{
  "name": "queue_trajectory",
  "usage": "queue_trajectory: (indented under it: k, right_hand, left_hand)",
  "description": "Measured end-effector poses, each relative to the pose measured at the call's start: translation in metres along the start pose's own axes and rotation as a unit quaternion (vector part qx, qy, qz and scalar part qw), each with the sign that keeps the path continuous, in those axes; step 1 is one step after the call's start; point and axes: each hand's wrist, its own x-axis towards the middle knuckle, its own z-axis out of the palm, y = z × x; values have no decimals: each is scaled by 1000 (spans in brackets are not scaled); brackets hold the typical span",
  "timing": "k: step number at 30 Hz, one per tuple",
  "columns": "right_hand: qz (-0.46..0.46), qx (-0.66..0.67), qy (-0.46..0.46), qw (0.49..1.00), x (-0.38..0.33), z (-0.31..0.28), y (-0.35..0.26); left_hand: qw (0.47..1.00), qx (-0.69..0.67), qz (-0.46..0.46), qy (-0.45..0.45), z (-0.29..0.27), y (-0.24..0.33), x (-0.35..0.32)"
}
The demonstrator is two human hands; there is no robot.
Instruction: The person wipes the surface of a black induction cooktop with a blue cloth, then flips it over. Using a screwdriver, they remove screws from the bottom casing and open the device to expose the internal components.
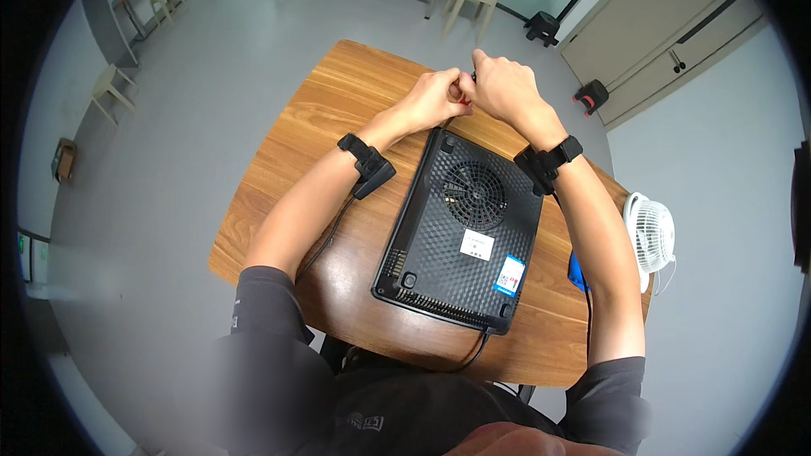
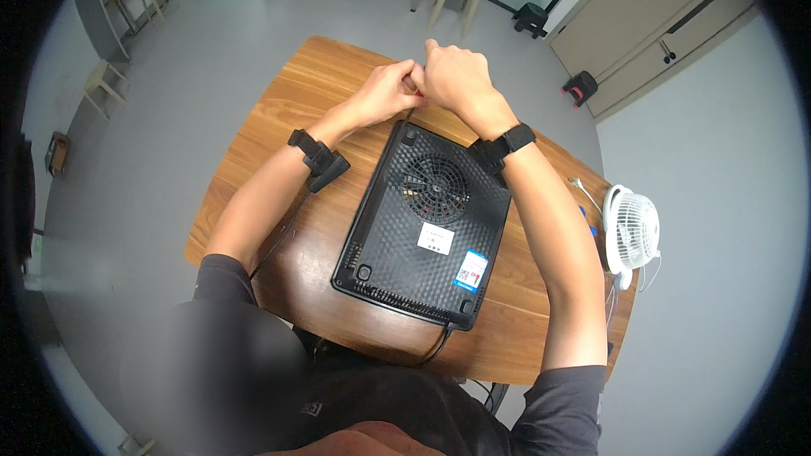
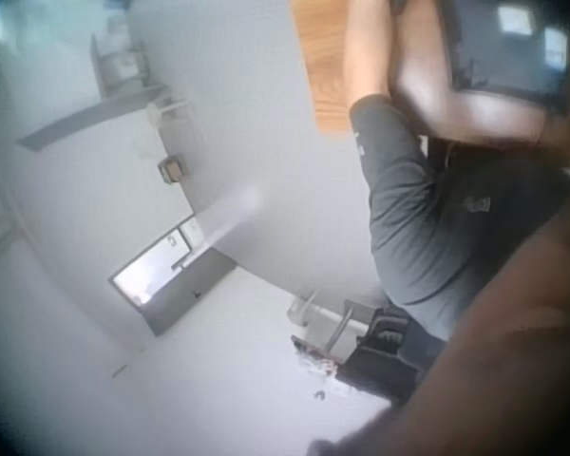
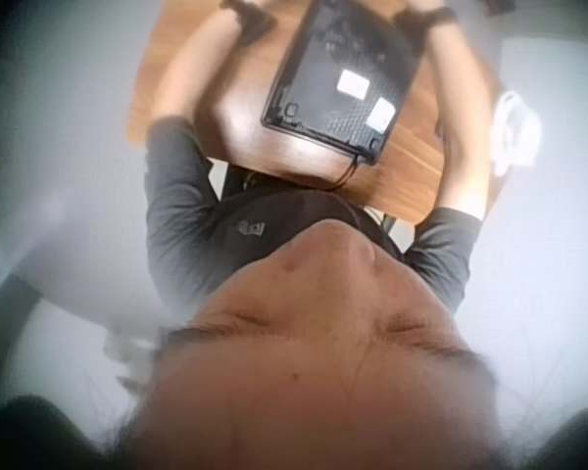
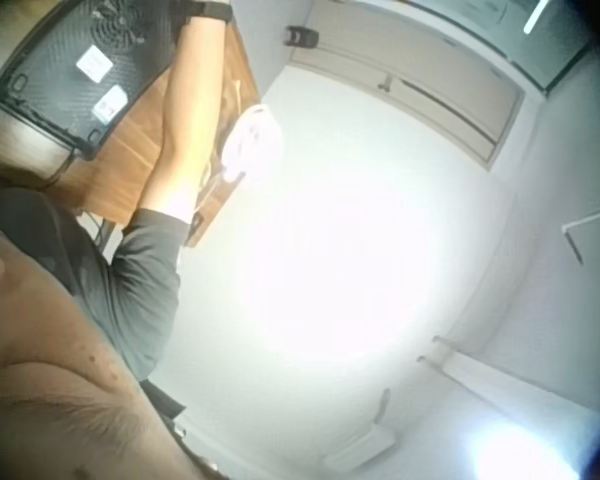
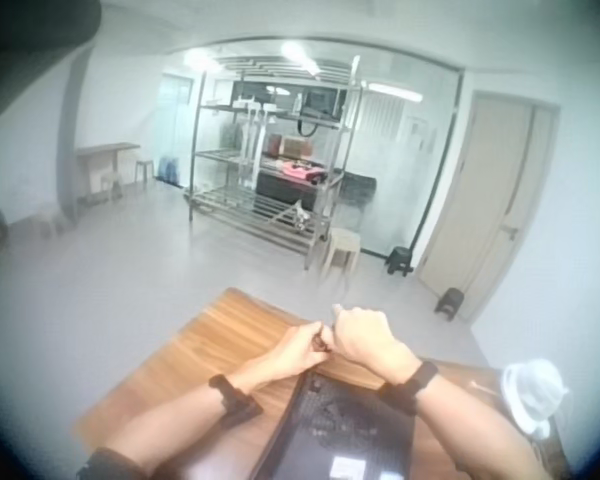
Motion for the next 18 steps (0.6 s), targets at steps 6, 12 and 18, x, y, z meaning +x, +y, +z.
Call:
queue_trajectory:
  k: [6,12,18]
  right_hand:
    - [-25,15,-21,999,-5,-6,-1]
    - [41,21,-15,999,-7,-15,-5]
    - [36,82,-14,996,1,-4,-6]
  left_hand:
    - [998,55,9,-32,-2,-1,3]
    - [993,104,41,36,14,-6,2]
    - [995,97,4,25,13,-4,3]
